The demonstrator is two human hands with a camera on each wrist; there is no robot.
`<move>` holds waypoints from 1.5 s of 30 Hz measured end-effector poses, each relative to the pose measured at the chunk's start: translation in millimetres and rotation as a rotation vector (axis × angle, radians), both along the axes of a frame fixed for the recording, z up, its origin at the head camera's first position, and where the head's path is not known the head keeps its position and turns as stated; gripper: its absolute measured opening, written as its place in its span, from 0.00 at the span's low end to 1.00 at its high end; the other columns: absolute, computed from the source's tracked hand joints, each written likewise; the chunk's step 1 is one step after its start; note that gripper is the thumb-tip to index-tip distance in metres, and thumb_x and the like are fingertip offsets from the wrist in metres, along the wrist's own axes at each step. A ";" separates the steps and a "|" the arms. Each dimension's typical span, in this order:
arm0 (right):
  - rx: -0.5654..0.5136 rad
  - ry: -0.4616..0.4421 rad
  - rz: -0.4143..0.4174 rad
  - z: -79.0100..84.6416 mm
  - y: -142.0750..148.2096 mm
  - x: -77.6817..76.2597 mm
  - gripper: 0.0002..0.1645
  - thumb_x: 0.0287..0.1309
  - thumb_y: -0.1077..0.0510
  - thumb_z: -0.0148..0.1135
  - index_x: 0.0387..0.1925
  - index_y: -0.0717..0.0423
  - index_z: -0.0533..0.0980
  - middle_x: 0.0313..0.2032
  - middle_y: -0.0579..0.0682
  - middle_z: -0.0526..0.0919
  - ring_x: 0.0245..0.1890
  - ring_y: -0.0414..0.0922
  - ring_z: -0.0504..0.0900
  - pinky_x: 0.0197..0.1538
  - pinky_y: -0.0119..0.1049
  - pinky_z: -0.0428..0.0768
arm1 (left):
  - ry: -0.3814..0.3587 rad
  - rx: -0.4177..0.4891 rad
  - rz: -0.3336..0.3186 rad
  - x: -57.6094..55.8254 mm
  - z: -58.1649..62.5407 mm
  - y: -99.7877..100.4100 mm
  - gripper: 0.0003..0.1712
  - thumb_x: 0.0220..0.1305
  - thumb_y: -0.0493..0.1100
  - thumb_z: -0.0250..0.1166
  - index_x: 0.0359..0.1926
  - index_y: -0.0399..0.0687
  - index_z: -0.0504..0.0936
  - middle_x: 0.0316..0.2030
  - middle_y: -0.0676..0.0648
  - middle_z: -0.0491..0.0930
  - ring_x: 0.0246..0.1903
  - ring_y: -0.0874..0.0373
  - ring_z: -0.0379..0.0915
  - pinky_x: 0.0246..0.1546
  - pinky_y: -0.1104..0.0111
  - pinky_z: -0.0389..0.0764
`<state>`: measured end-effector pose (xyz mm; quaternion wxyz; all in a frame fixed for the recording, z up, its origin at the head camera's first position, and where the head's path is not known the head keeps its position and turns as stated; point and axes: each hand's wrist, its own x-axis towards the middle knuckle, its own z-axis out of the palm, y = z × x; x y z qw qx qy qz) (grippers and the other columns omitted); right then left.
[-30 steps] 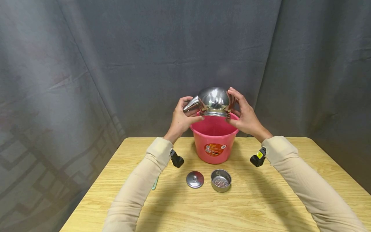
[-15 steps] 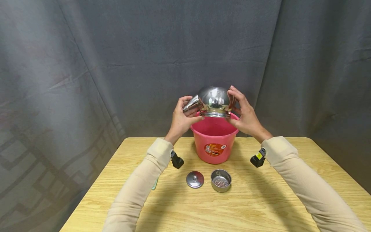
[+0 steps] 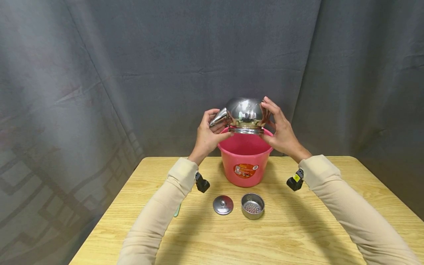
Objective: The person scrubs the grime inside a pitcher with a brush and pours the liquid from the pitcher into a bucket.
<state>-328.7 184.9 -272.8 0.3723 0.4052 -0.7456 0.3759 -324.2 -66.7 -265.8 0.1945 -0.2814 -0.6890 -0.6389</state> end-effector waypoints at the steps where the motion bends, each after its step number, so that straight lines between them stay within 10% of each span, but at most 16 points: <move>1: -0.003 0.001 -0.001 0.0 -0.3 0.3 0.57 0.35 0.83 0.70 0.68 0.57 0.58 0.73 0.55 0.52 0.69 0.50 0.58 0.52 0.56 0.74 | 0.002 -0.001 0.001 0.2 0.1 0.1 0.46 0.42 0.22 0.75 0.62 0.43 0.64 0.54 0.40 0.71 0.51 0.49 0.78 0.49 0.65 0.77; 45: 0.028 0.085 -0.055 -4.0 1.2 2.2 0.54 0.38 0.81 0.71 0.66 0.53 0.58 0.74 0.53 0.50 0.69 0.53 0.57 0.50 0.61 0.73 | 0.026 -0.002 0.015 2.5 -1.6 1.5 0.44 0.43 0.22 0.74 0.61 0.41 0.64 0.54 0.39 0.71 0.53 0.50 0.76 0.50 0.69 0.76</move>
